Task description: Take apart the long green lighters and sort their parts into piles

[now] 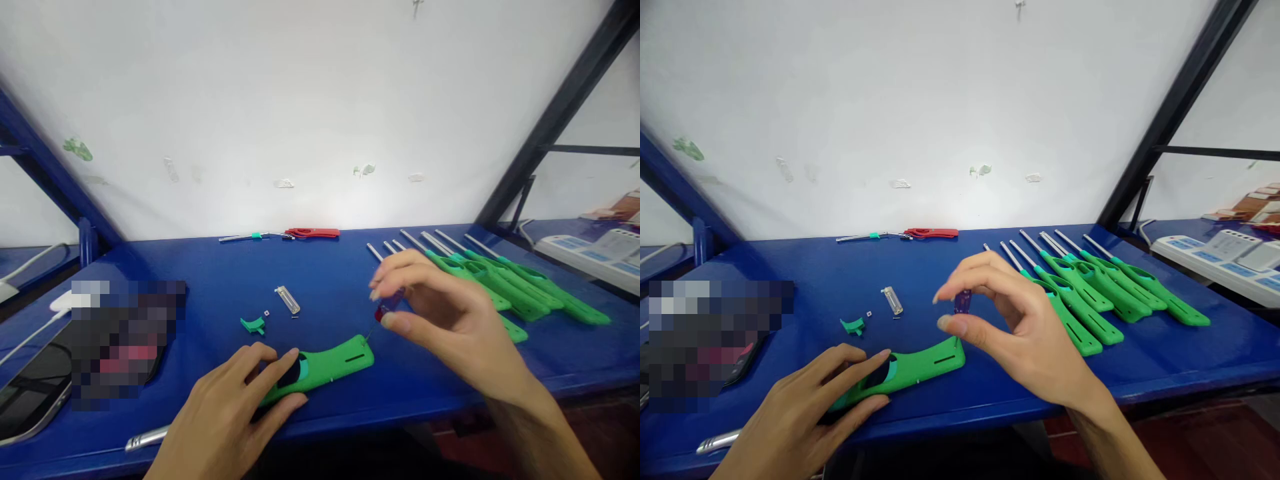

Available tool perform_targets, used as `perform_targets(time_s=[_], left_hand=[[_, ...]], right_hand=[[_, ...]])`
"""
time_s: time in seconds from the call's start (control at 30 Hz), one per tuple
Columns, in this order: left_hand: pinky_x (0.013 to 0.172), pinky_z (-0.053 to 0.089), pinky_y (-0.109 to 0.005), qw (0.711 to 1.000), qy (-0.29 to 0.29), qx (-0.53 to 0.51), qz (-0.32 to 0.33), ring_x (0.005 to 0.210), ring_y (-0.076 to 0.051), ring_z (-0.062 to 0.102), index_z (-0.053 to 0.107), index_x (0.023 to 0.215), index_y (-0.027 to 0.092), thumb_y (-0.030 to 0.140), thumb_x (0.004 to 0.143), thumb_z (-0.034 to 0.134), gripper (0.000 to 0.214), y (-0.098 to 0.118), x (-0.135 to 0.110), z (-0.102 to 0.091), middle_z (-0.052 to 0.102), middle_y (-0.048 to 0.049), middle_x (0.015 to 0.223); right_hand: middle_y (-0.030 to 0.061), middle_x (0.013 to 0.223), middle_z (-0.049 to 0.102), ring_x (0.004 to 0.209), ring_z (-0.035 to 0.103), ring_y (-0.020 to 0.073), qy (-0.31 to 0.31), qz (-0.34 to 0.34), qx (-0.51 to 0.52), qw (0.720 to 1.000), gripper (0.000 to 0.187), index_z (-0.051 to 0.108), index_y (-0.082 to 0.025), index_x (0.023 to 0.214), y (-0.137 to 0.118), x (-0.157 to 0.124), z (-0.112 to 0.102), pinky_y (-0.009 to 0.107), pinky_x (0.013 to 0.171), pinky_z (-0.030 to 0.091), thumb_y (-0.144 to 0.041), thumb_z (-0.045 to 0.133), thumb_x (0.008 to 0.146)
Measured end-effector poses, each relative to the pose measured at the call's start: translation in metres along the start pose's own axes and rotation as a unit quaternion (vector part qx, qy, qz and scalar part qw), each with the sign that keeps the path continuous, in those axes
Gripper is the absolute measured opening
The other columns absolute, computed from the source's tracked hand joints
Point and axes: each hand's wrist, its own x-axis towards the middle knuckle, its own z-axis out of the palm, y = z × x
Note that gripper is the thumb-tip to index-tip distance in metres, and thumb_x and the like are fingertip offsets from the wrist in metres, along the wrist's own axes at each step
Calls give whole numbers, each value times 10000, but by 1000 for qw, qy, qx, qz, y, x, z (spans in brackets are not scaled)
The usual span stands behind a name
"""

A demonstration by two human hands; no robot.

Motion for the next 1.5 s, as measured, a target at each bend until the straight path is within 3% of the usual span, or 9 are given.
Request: perform_targets(time_s=[0.2, 0.37, 0.53, 0.73, 0.9, 1.07, 1.17, 1.4, 1.5], left_hand=[[706, 635, -291, 1000, -3, -5, -5, 825, -177, 797, 727, 1344, 263, 522, 1164, 512, 382, 0, -1, 0, 745, -24, 1061], [689, 625, -284, 1000, -9, -6, -6, 801, -169, 789, 729, 1335, 261, 525, 1166, 504, 386, 0, -1, 0, 743, -21, 1050], [699, 621, -291, 1000, -8, -2, -6, 806, -174, 787, 727, 1343, 259, 518, 1171, 495, 387, 1, 0, -1, 741, -29, 1060], [701, 625, -291, 1000, -5, -2, 1, 817, -175, 787, 723, 1340, 254, 514, 1168, 504, 380, 0, -1, 0, 734, -30, 1059], [692, 625, -297, 1000, -8, -3, -2, 804, -178, 786, 721, 1349, 258, 520, 1165, 508, 384, 0, -1, 0, 733, -28, 1058], [696, 622, -291, 1000, -8, -7, -3, 805, -175, 785, 721, 1348, 257, 514, 1166, 509, 380, -1, -1, 0, 732, -30, 1057], [697, 626, -304, 1000, -17, -9, -8, 816, -181, 786, 704, 1357, 259, 503, 1171, 499, 369, 1, 0, -1, 732, -29, 1056], [706, 640, -368, 998, -48, -11, -35, 854, -221, 785, 696, 1359, 255, 547, 1176, 426, 437, 8, 1, -5, 737, -45, 1049], [702, 631, -365, 998, -50, -10, -37, 850, -221, 782, 700, 1356, 252, 555, 1177, 417, 452, 9, 1, -5, 740, -51, 1052]], right_hand=[[0, 1148, 762, 1011, 710, 147, -17, 7, -16, 1000, 212, 795, -389, 1196, -3, -1, 1, 246, 864, 604, -251, 666, 1098], [-11, 1044, 693, 1042, 665, 171, -11, -32, -28, 999, 120, 759, -333, 997, -1, -3, 2, 269, 908, 573, -238, 831, 981], [-20, 1197, 751, 1110, 702, 160, -52, 9, -39, 998, 329, 696, -440, 1348, -3, -6, 2, 280, 948, 585, -216, 587, 1132], [-21, 1129, 647, 1023, 649, 160, -33, -15, -91, 995, 152, 717, -378, 1125, -1, -4, 4, 286, 904, 574, -268, 769, 1032], [-35, 1347, 714, 1242, 669, 171, -63, 10, -93, 994, 370, 626, -463, 1426, -1, -6, 3, 331, 1058, 558, -234, 556, 1145], [-18, 1192, 660, 1176, 668, 199, -37, -10, -72, 997, 199, 642, -349, 1081, 0, -5, 9, 332, 969, 580, -277, 807, 996], [-12, 1117, 650, 1056, 680, 182, -13, -40, -89, 995, 170, 624, -313, 954, 3, -4, 9, 328, 903, 575, -228, 753, 1026], [-22, 1480, 685, 1284, 696, 230, -58, 11, -109, 992, 287, 623, -438, 1372, 9, -14, 1, 378, 1065, 584, -297, 581, 1126], [-13, 1527, 643, 1254, 703, 247, -66, 24, -90, 993, 260, 588, -435, 1356, 5, -14, 4, 413, 1053, 598, -310, 558, 1131]])
